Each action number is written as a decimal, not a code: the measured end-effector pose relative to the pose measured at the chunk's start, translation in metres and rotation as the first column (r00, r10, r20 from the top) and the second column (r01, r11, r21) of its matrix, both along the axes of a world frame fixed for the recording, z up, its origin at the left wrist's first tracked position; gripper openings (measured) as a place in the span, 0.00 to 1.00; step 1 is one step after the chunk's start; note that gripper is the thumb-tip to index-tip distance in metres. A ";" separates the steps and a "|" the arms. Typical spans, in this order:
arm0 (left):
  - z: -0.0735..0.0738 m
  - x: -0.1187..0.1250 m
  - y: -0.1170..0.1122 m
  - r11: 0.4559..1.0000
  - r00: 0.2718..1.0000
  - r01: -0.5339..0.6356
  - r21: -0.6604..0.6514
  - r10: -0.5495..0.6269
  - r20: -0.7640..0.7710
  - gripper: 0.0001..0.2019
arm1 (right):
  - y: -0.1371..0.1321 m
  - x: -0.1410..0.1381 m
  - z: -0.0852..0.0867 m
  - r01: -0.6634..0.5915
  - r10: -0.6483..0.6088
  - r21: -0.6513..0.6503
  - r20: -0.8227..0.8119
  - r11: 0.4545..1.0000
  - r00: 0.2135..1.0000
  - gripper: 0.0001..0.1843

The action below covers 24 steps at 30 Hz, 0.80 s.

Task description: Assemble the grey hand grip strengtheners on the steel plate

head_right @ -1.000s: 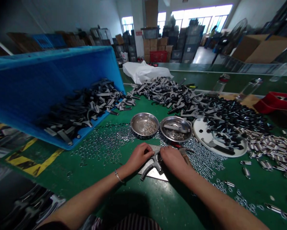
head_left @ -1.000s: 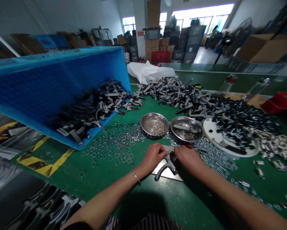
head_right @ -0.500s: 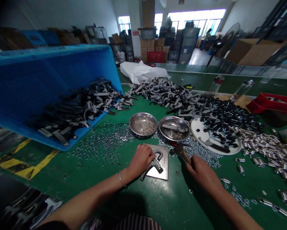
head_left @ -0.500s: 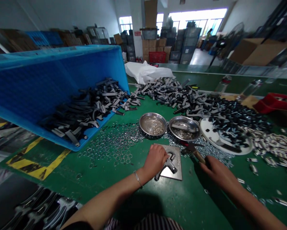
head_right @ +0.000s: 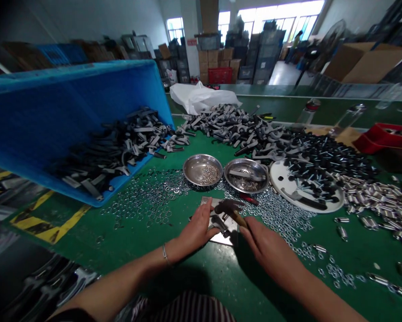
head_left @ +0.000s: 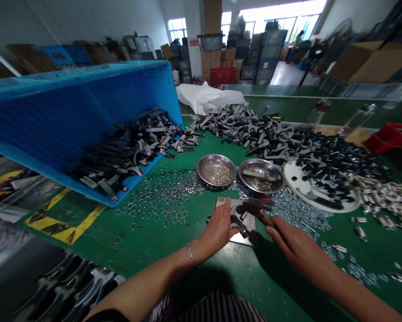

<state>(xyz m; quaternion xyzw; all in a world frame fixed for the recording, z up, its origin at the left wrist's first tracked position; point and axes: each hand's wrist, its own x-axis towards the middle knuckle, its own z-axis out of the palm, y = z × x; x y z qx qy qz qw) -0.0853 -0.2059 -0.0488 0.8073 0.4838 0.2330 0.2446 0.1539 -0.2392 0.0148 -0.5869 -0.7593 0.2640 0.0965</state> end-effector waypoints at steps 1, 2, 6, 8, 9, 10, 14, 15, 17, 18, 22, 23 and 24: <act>-0.001 0.000 0.000 1.000 1.000 -0.004 -0.008 0.004 0.013 0.51 | 0.002 -0.006 0.001 -0.016 0.016 -0.002 0.042 1.000 0.999 0.14; -0.001 0.001 0.000 1.000 1.000 -0.010 -0.015 0.010 0.020 0.52 | 0.004 -0.011 0.002 -0.035 0.036 -0.013 0.083 0.999 0.996 0.14; 0.002 0.003 0.005 0.999 1.000 -0.020 -0.028 0.020 0.008 0.51 | 0.005 -0.008 -0.009 -0.022 0.010 -0.160 -0.078 0.987 0.997 0.16; 0.008 0.002 0.009 0.999 1.000 -0.008 -0.052 0.009 0.009 0.51 | -0.003 0.009 -0.018 0.084 -0.158 -0.315 -0.219 0.945 0.963 0.21; 0.012 0.002 0.012 0.995 1.000 -0.010 -0.094 0.013 0.028 0.50 | -0.007 0.019 -0.023 0.141 -0.245 -0.385 -0.237 0.912 0.940 0.23; 0.017 0.000 0.016 0.985 0.998 -0.012 -0.172 0.023 0.065 0.49 | -0.010 0.031 -0.027 0.188 -0.300 -0.423 -0.216 0.887 0.929 0.25; 0.035 -0.013 0.031 0.880 0.955 0.014 -0.474 0.129 0.267 0.36 | -0.001 0.066 -0.040 0.212 -0.207 -0.103 0.057 0.972 0.977 0.23; 0.038 -0.017 0.034 0.897 0.953 -0.019 -0.443 0.150 0.263 0.33 | 0.007 0.069 -0.041 0.176 -0.179 0.037 0.137 0.984 0.974 0.21; 0.040 -0.025 0.034 0.959 0.972 -0.104 -0.265 0.154 0.178 0.26 | 0.029 0.066 -0.042 0.093 -0.171 0.254 0.307 0.963 0.936 0.17; 0.039 -0.028 0.032 0.977 0.983 -0.112 -0.179 0.135 0.121 0.22 | 0.041 0.061 -0.043 0.055 -0.176 0.308 0.382 0.950 0.907 0.15; 0.027 -0.029 0.013 0.994 1.000 -0.008 -0.110 0.009 0.004 0.17 | 0.075 0.039 -0.046 -0.036 -0.143 0.316 0.523 0.948 0.840 0.05; 0.023 -0.027 0.008 0.995 1.000 -0.010 -0.103 0.009 -0.016 0.20 | 0.077 0.037 -0.047 -0.052 -0.121 0.303 0.524 0.952 0.843 0.05; 0.020 -0.024 0.004 0.996 0.999 -0.024 -0.090 0.021 -0.038 0.23 | 0.078 0.037 -0.048 -0.071 -0.098 0.289 0.530 0.955 0.843 0.05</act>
